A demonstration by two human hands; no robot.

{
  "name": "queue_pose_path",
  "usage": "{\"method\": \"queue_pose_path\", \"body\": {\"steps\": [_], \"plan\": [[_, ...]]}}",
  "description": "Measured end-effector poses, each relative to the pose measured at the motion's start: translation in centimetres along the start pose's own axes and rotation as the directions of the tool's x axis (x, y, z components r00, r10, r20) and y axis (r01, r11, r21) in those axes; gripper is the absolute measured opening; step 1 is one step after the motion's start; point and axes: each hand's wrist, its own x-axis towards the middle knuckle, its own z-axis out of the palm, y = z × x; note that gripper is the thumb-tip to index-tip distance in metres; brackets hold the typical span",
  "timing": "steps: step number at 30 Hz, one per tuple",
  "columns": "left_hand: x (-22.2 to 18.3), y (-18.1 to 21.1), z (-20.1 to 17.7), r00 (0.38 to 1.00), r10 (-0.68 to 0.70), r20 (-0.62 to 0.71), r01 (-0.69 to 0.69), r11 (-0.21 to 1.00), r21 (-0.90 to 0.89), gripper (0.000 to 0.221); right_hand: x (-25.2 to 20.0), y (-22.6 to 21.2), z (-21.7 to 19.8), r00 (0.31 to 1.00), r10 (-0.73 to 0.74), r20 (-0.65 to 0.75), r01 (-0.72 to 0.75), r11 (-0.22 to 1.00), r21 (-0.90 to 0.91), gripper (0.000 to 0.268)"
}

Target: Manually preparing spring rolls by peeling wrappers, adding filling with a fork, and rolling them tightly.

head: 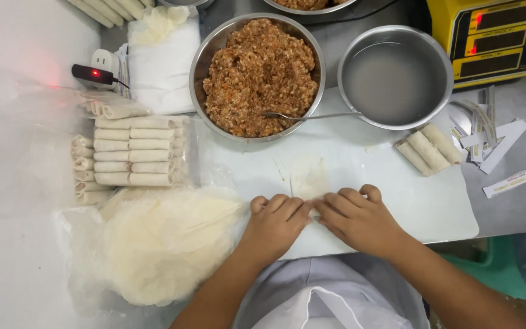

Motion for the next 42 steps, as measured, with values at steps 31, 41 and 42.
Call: {"method": "queue_pose_path", "body": {"steps": [31, 41, 42], "plan": [[3.7, -2.7, -1.2, 0.923, -0.129, 0.363, 0.179, 0.978, -0.106, 0.034, 2.9, 2.0, 1.5, 0.961, 0.133, 0.244, -0.143, 0.989, 0.024, 0.015], [5.5, -3.0, -1.3, 0.93, -0.291, 0.224, 0.314, 0.946, -0.077, 0.012, 4.7, 3.2, 1.6, 0.944, 0.253, 0.211, -0.277, 0.957, 0.089, 0.0], [4.9, -3.3, 0.0, 0.93, -0.289, 0.226, 0.313, 0.947, -0.077, 0.012, 4.6, 3.4, 2.1, 0.944, 0.255, 0.211, -0.279, 0.956, 0.089, 0.0]]}}
